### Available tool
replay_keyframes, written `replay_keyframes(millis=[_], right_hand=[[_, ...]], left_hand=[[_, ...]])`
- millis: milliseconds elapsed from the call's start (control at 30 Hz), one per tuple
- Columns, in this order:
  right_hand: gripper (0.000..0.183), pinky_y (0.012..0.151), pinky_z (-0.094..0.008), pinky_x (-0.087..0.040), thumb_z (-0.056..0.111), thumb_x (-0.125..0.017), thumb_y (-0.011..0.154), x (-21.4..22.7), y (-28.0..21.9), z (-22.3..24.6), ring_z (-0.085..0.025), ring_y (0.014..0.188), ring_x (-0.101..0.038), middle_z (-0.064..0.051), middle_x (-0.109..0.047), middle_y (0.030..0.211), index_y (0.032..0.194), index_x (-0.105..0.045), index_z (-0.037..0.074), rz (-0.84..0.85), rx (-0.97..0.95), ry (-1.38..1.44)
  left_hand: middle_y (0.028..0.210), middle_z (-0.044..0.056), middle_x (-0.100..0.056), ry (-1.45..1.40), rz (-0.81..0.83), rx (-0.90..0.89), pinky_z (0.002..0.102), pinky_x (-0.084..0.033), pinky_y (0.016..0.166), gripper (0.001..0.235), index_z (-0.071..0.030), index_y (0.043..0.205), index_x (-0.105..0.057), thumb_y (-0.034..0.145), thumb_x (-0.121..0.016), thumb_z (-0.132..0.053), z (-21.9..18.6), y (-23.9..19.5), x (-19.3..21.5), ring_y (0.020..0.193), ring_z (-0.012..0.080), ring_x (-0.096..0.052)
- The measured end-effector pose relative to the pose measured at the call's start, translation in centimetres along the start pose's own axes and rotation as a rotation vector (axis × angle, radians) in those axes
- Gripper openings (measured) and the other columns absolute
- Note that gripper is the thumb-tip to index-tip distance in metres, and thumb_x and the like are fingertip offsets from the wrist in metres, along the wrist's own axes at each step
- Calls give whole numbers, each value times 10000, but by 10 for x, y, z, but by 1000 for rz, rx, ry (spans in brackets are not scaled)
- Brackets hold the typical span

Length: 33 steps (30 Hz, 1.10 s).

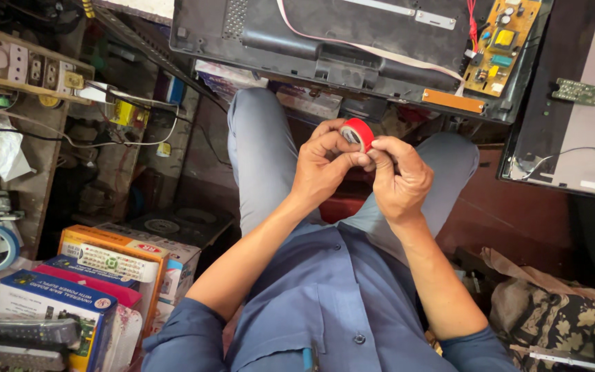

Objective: The person strips the insulation from several wires using a wire stripper, then wraps the exposed ends with red electrical tape. They handle a circuit board and connect the taped wires to it within the open electronics chassis.

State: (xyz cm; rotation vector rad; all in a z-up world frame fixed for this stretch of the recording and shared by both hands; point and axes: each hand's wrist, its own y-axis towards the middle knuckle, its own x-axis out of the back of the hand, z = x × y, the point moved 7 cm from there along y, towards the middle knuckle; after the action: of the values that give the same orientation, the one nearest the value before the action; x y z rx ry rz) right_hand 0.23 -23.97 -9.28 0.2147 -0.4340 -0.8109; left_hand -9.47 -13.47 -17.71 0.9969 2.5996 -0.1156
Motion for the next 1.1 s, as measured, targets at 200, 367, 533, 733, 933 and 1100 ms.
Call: replay_keyframes(millis=[200,367,533,733,933,1100], right_hand=[[79,684,-258,-567,-35,-717,1017,1,-1,-3,-117,755,-685,-84,-717,908,1055,-665,11,20,-11,-55],[85,693,-250,-567,-18,-697,1025,-1,-5,-9,-109,764,-690,-76,-719,927,1078,-636,8,59,-30,-51],[99,691,-251,-572,-27,-694,1019,-1,-7,-14,-111,762,-692,-72,-717,908,1101,-644,-1,82,-60,11],[62,678,-250,-569,-42,-695,1015,2,-7,-15,-107,749,-685,-70,-710,889,1038,-655,0,46,-78,7],[60,675,-254,-569,-47,-693,1010,1,-3,-10,-111,747,-696,-74,-712,883,1017,-653,-4,104,-51,-65],[255,712,-257,-584,4,-736,960,8,-2,-13,-110,795,-714,-72,-742,943,1203,-666,37,81,-195,68]], left_hand=[[1309,98,-588,85,2,14,290,-556,931,136,-19,923,-735,837,-841,-27,3,-3,1,1070,139,-656],[1306,107,-603,83,-7,-6,301,-529,968,139,-13,900,-716,835,-839,-13,7,-5,3,1131,157,-630],[1302,110,-597,25,-20,27,308,-527,973,127,-19,891,-716,840,-832,-17,11,-8,4,1135,163,-628],[1292,127,-607,153,-3,-32,336,-513,1002,145,-14,893,-721,827,-850,-29,6,-10,4,1184,197,-616],[1298,115,-604,61,-27,12,338,-524,981,142,-24,876,-710,829,-844,-37,16,-9,0,1143,191,-629],[1288,93,-581,-1,-55,66,311,-532,960,124,-24,878,-722,825,-833,-34,21,-11,4,1132,163,-624]])
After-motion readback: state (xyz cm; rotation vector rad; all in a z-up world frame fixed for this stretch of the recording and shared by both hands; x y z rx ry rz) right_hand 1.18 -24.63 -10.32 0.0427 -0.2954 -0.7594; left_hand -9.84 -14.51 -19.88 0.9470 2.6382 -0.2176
